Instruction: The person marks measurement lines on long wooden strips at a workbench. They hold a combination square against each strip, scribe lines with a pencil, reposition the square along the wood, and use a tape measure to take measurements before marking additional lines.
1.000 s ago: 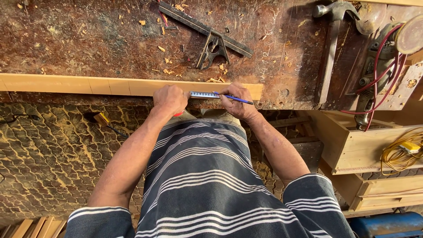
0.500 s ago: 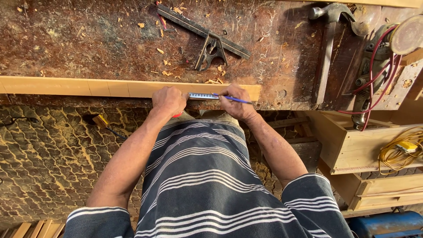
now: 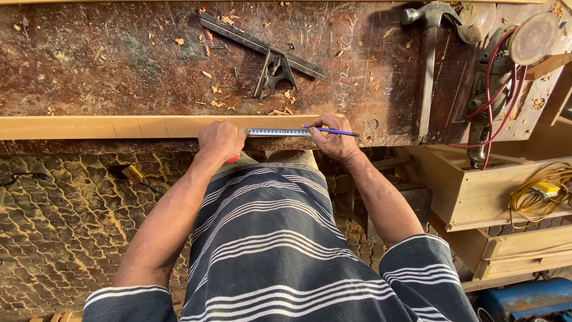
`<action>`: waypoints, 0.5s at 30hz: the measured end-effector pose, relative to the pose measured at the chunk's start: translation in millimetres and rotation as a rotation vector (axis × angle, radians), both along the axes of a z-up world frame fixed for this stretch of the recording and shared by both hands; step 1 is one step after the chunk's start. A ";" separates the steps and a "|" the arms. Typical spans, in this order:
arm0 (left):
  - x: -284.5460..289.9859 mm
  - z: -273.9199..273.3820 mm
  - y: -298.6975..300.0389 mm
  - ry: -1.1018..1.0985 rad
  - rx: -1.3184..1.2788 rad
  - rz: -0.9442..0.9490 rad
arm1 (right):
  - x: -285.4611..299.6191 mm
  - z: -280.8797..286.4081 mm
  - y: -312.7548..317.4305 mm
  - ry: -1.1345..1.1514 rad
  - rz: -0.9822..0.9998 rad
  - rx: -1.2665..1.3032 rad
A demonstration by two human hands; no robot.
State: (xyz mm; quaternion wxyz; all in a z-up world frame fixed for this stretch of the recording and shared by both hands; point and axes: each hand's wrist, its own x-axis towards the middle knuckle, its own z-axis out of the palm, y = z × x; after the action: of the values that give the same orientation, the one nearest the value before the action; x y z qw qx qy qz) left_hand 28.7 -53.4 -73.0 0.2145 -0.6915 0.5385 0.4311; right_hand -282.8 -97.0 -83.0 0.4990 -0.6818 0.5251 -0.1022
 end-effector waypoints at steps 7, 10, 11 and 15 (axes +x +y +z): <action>0.1 -2.3 0.2 -0.010 0.003 -0.011 | -0.7 -4.9 0.7 -0.035 0.092 -0.100; -0.1 -3.3 0.4 -0.001 -0.021 -0.011 | 1.1 -2.5 -0.8 0.009 0.116 -0.078; -0.4 -2.2 0.4 -0.001 0.018 -0.001 | 1.2 -2.2 -0.3 0.018 0.126 -0.079; 1.3 -5.0 3.3 0.016 -0.030 0.003 | 0.8 -2.6 0.6 0.036 0.137 -0.089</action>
State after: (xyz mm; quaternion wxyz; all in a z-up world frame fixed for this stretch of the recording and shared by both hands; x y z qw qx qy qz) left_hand 30.1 -50.1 -78.0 0.1990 -0.6920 0.5456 0.4288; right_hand -282.0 -96.4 -85.6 0.4644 -0.7395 0.4809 -0.0787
